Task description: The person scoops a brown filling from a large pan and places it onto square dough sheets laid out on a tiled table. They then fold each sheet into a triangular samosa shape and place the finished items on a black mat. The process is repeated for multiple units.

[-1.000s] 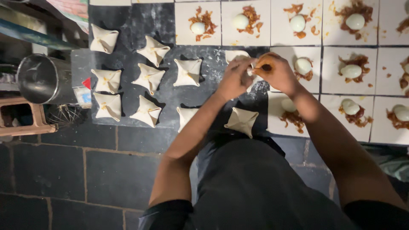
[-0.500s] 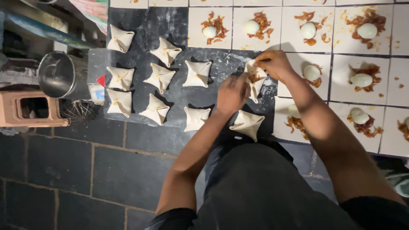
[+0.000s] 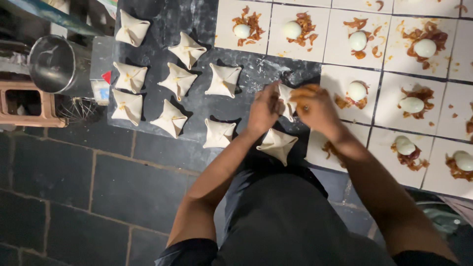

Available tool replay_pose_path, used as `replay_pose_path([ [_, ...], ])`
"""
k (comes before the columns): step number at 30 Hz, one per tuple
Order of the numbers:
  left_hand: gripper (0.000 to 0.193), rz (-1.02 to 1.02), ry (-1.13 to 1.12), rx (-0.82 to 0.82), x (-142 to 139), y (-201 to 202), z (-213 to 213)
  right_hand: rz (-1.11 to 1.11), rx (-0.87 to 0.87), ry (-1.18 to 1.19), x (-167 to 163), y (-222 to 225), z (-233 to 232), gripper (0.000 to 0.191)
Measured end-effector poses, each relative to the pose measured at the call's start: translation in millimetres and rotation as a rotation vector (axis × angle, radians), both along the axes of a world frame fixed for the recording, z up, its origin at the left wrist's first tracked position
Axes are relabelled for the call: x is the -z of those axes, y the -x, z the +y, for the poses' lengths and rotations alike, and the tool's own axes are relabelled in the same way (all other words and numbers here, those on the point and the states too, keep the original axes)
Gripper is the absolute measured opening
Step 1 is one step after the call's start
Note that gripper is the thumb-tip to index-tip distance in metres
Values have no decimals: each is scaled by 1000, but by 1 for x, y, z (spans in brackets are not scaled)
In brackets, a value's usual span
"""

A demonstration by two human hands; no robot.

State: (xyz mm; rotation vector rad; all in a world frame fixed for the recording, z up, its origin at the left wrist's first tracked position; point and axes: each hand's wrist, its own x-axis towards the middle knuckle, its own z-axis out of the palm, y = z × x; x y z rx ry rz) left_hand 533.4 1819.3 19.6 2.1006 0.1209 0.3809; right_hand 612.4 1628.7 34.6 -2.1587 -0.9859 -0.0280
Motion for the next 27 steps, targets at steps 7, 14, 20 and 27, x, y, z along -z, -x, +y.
replay_pose_path([
  [7, 42, 149, 642, 121, 13, -10, -9, -293, 291, 94, 22, -144, 0, 16],
  [14, 38, 154, -817, 362, -13, -113, 70, -297, 344, 338, 9, -205, 21, 12],
  [20, 32, -262, -1098, 584, -9, -182, 100, 136, 271, -128, 6, -200, 23, 12],
  [27, 53, 74, -100, 359, 6, -226, 55, 548, 328, -605, 22, -182, 33, 37],
])
